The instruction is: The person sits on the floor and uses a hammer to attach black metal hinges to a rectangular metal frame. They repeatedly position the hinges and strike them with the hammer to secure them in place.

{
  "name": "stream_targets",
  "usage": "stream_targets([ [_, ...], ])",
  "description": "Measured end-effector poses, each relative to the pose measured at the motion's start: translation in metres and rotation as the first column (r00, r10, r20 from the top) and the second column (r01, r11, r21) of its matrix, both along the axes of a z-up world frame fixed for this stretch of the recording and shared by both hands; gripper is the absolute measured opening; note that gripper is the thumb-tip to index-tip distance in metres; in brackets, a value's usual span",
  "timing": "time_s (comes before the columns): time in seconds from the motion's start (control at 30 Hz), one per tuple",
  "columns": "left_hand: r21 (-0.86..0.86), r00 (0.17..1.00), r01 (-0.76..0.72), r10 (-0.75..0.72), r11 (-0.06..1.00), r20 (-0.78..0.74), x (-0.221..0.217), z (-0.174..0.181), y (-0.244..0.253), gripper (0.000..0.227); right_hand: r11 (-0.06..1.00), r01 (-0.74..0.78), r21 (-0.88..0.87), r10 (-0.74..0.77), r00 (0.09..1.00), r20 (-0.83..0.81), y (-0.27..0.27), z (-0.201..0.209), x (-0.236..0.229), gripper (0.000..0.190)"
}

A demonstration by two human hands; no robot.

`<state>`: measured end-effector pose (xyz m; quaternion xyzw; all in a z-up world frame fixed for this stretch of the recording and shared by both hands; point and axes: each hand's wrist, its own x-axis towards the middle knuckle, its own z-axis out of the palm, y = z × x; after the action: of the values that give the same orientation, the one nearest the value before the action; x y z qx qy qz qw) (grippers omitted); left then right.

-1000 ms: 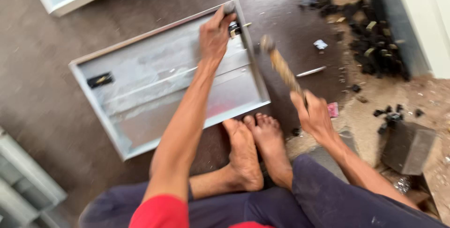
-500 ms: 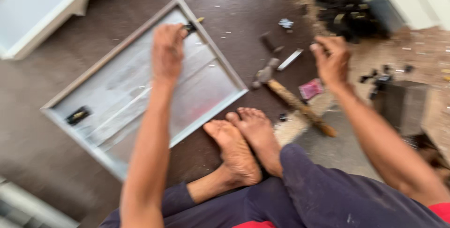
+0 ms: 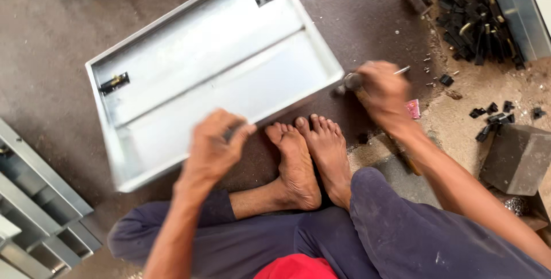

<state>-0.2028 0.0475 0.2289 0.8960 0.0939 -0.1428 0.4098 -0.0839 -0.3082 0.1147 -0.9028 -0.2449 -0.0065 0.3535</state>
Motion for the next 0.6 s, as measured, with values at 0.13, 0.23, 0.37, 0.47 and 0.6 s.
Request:
stream_targets([
  [0.13,0.211,0.914,-0.017,-0.070,0.977,0.401,0.045,0.064,0.032,0.010,0.938,-0.340,-0.075,0.328,0.935,-0.136,0.117,-0.051,0.063,0.032],
  [0.23,0.362,0.826,-0.008,-0.198,0.932,0.528,0.080,0.075,0.058,0.020,0.972,-0.235,0.022,0.231,0.966,0.115,0.174,-0.095,0.120,0.031],
  [0.37,0.140,0.799,-0.031,-0.060,0.990,0.598,0.077,0.052,0.056,0.012,0.952,-0.287,0.108,0.288,0.958,0.005,0.157,-0.086,0.114,0.035],
  [0.47,-0.112,0.946,-0.162,0.187,0.980,0.264,0.030,0.005,0.010,0.020,0.979,-0.134,-0.156,0.122,0.989,-0.083,0.082,-0.043,0.057,0.015],
  [0.6,-0.148,0.939,-0.176,0.211,0.973,0.271,-0.011,-0.064,-0.037,0.018,0.980,0.043,-0.193,-0.066,0.991,-0.117,-0.016,0.019,-0.038,0.050],
])
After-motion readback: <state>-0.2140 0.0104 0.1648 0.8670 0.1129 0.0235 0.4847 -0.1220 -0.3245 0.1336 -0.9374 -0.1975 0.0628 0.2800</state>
